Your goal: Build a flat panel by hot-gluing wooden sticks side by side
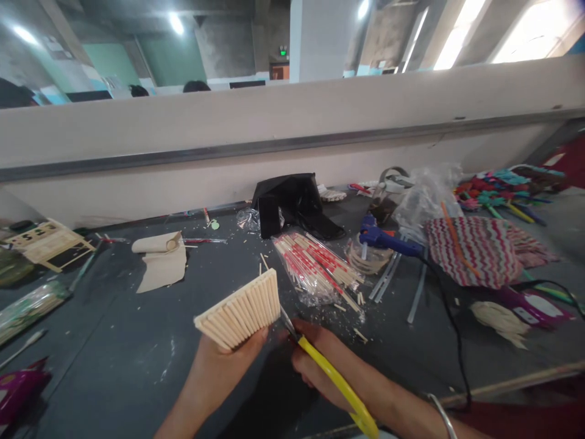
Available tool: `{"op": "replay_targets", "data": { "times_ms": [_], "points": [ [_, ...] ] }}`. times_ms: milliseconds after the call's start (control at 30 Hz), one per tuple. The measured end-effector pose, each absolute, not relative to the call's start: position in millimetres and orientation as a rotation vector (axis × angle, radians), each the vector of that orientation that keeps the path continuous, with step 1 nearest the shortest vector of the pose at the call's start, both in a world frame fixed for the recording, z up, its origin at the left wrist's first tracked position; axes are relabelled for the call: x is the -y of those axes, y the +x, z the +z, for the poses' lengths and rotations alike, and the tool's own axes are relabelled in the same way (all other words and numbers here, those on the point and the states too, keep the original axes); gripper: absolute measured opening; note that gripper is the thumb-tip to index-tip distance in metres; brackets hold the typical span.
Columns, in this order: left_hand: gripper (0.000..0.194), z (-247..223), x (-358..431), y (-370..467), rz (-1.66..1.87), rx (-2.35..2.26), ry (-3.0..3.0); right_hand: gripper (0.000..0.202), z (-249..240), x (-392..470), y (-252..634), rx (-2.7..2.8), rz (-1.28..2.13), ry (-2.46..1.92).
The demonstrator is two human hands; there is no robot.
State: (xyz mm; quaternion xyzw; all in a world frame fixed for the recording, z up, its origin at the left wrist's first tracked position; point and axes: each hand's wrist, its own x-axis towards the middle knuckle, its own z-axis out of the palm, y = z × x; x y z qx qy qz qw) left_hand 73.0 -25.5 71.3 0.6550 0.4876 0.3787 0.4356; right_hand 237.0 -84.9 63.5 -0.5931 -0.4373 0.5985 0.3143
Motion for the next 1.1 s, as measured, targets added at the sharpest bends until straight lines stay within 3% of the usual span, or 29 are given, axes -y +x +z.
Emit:
{"op": "replay_targets", "data": {
  "times_ms": [400, 700, 1100],
  "points": [
    [0.021, 72, 25, 81, 0.932, -1.205, 1.626, 0.02, 63, 87, 236, 0.937, 1.57, -1.508],
    [0.017, 66, 21, 82, 0.98, -1.19, 1.669, 0.008, 39, 85, 238, 1.305, 1.238, -1.473],
    [0.018, 61, 13, 74, 0.986, -1.241, 1.729, 0.01, 38, 81, 237, 1.365, 1.284, -1.557]
  ]
}}
